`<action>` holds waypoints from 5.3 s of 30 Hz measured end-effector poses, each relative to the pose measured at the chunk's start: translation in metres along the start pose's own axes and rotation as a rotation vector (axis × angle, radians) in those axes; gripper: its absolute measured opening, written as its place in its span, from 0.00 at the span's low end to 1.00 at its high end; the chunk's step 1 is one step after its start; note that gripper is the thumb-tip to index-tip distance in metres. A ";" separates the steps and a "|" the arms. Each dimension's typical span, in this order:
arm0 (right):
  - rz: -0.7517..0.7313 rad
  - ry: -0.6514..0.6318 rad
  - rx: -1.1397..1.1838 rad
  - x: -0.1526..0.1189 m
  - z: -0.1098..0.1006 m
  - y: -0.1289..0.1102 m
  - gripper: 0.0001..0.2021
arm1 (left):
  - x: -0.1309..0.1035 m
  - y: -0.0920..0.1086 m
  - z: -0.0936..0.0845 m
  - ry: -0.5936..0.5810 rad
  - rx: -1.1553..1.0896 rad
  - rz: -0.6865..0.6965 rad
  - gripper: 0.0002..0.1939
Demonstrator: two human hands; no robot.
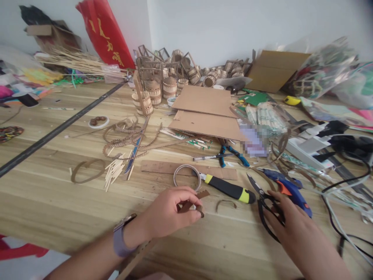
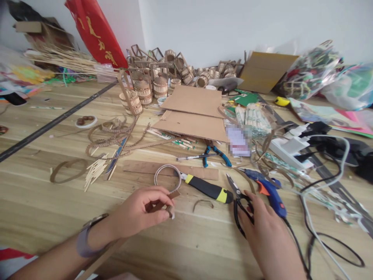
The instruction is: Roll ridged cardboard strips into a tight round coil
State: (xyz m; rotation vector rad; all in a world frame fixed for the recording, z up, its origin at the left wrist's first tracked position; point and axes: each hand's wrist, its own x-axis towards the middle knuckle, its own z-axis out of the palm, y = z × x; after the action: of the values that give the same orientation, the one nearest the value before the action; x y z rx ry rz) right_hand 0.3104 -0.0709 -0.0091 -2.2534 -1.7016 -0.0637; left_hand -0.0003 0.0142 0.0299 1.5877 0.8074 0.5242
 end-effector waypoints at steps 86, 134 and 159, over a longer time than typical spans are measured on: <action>-0.865 0.236 0.231 0.019 -0.003 -0.137 0.13 | 0.003 -0.008 -0.002 0.193 -0.185 -0.069 0.09; -0.823 0.410 0.335 0.015 -0.007 -0.138 0.09 | 0.006 -0.005 -0.003 0.071 -0.341 -0.061 0.21; -0.872 0.250 0.677 0.017 -0.014 -0.138 0.08 | 0.009 -0.013 -0.004 -0.184 -0.745 -0.114 0.22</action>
State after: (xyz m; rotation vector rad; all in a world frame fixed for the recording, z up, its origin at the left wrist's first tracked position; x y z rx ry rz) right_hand 0.1871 -0.0259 0.0389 -0.9058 -2.0205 0.0327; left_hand -0.0002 0.0241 0.0173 0.8794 0.4731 0.5079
